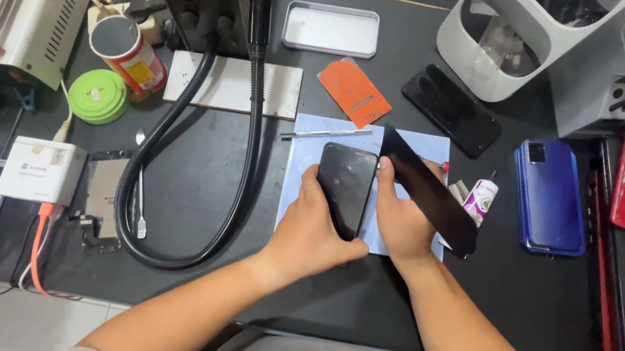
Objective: The person uses a screwdriver to remove screws from the back of a disassembled smartphone, then reassembles the device by placing the back cover and pressing the edges. Finally, they wipe the screen with a black cloth.
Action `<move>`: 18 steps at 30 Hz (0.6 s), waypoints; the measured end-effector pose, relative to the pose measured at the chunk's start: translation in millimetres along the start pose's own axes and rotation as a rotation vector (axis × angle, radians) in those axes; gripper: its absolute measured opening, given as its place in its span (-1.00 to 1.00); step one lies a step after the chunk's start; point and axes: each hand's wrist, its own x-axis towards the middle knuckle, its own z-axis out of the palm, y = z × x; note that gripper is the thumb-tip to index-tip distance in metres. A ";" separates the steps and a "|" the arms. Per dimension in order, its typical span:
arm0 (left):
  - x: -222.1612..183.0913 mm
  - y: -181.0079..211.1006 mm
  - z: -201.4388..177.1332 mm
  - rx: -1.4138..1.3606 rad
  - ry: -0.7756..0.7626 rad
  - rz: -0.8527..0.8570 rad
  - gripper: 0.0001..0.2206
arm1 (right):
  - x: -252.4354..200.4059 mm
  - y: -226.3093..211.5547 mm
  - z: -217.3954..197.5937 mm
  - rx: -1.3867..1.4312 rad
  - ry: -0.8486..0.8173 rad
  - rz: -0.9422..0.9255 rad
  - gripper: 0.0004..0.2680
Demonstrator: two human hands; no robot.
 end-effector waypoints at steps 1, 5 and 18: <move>-1.3 -0.2 2.6 0.011 0.011 0.016 0.11 | 0.2 4.1 -1.6 -0.015 -0.031 0.016 -0.92; 0.7 -2.2 4.0 0.034 0.017 0.043 0.08 | 0.5 18.6 -4.6 0.191 -0.096 0.288 -0.90; 5.8 0.5 6.3 -0.118 0.030 0.008 0.00 | -8.7 19.1 6.9 0.478 -0.055 0.450 -0.86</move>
